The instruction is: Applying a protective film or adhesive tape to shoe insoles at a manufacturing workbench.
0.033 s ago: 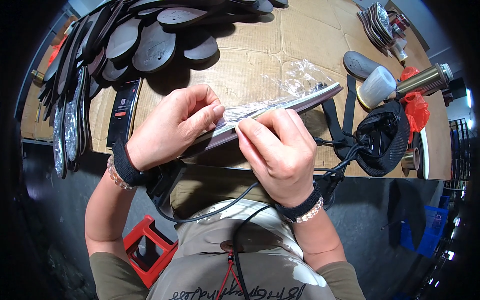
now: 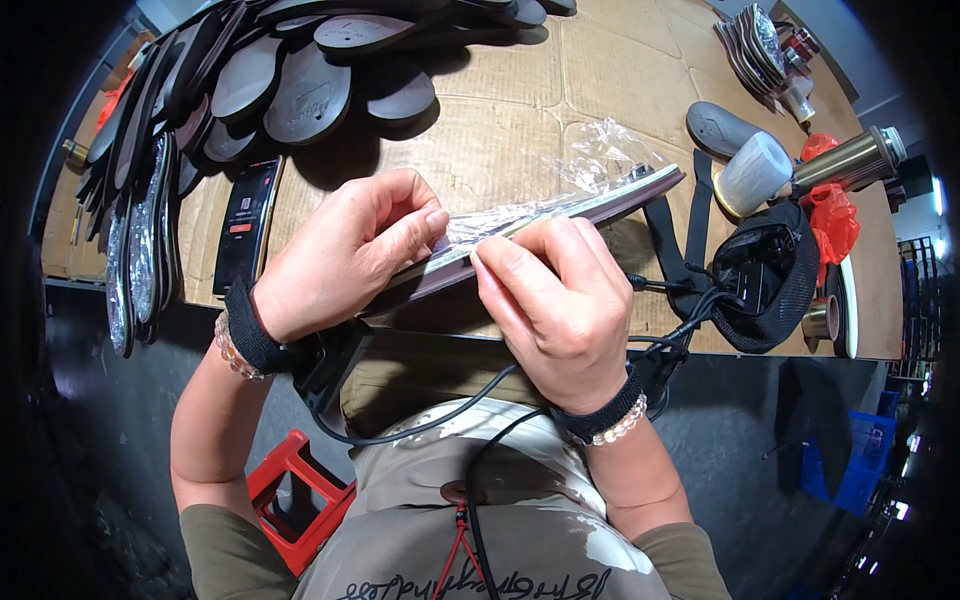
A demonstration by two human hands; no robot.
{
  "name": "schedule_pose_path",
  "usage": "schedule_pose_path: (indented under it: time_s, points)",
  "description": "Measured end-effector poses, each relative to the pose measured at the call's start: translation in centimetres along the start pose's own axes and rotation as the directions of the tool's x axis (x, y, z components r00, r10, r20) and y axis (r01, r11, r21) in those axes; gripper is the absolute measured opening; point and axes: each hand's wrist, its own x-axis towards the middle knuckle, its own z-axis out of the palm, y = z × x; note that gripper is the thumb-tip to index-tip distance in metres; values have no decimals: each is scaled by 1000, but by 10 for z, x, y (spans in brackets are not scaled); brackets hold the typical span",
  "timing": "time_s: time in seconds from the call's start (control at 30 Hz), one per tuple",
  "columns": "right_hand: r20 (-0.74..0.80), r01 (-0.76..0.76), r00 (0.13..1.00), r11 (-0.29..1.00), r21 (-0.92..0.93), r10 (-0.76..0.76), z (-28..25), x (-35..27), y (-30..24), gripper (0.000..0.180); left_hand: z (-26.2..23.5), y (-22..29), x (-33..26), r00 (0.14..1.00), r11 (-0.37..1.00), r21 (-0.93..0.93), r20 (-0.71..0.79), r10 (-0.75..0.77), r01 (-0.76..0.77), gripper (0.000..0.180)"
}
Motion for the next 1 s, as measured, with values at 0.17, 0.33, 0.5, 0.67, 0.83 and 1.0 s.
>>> schedule_pose_path:
  time_s: [0.17,0.33,0.5,0.67,0.83,1.0]
  points:
    - [-8,-2,1000,1000,12,2,1,0,0,22,1,-5,1,1000,1000,-31,-3,-6,6,18]
    - [-12,-3,1000,1000,9,3,3,3,2,21,0,-4,1,999,1000,19,-45,7,-6,17]
    - [-2,-20,1000,999,25,20,3,3,2,20,7,5,-17,790,788,497,-283,544,-364,20]
    - [7,-13,1000,1000,-3,13,3,3,3,21,8,20,-19,742,625,686,-184,645,-373,39]
    - [3,-13,1000,1000,10,13,4,3,2,22,10,21,-18,712,549,758,-164,683,-352,33]
    - [-4,-1,1000,1000,-2,1,3,3,2,23,15,21,-18,684,504,792,-156,712,-344,26]
